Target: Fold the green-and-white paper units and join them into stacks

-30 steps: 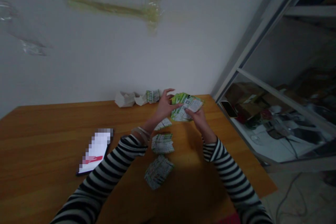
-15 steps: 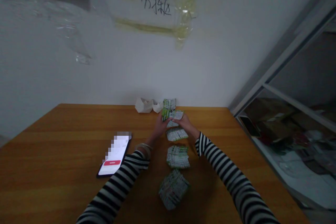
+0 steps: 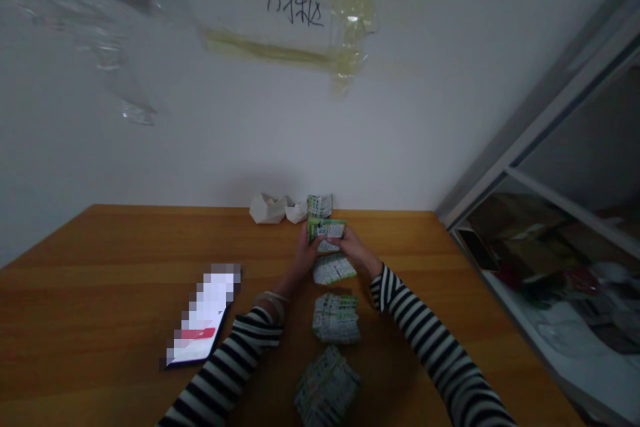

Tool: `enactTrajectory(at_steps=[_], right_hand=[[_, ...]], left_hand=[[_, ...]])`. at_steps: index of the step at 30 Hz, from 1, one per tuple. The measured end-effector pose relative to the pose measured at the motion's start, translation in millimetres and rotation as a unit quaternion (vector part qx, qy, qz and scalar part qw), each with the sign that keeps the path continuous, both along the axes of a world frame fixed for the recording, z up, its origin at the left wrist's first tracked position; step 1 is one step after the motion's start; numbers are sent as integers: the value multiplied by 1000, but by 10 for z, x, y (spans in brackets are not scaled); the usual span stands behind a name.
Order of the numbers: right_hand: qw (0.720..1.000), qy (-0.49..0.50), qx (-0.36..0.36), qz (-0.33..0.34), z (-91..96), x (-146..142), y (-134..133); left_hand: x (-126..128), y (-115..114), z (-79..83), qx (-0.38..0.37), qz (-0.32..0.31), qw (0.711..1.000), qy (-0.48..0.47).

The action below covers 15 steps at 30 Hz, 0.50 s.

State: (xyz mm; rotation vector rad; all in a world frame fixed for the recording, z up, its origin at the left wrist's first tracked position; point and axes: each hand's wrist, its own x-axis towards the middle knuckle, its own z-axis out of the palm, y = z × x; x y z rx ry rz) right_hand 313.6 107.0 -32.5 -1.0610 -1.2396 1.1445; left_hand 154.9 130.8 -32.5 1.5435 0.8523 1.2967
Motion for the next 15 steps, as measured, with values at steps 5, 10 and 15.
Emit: enactTrajectory(at_steps=[5, 10, 15], right_hand=[[1000, -23, 5, -21, -63, 67, 25], [997, -47, 13, -59, -129, 14, 19], [987, -50, 33, -152, -68, 193, 15]], left_hand=[[6, 47, -20, -2, -12, 1000, 19], [-39, 30, -84, -13, -12, 999, 45], [154, 176, 37, -11, -47, 996, 71]])
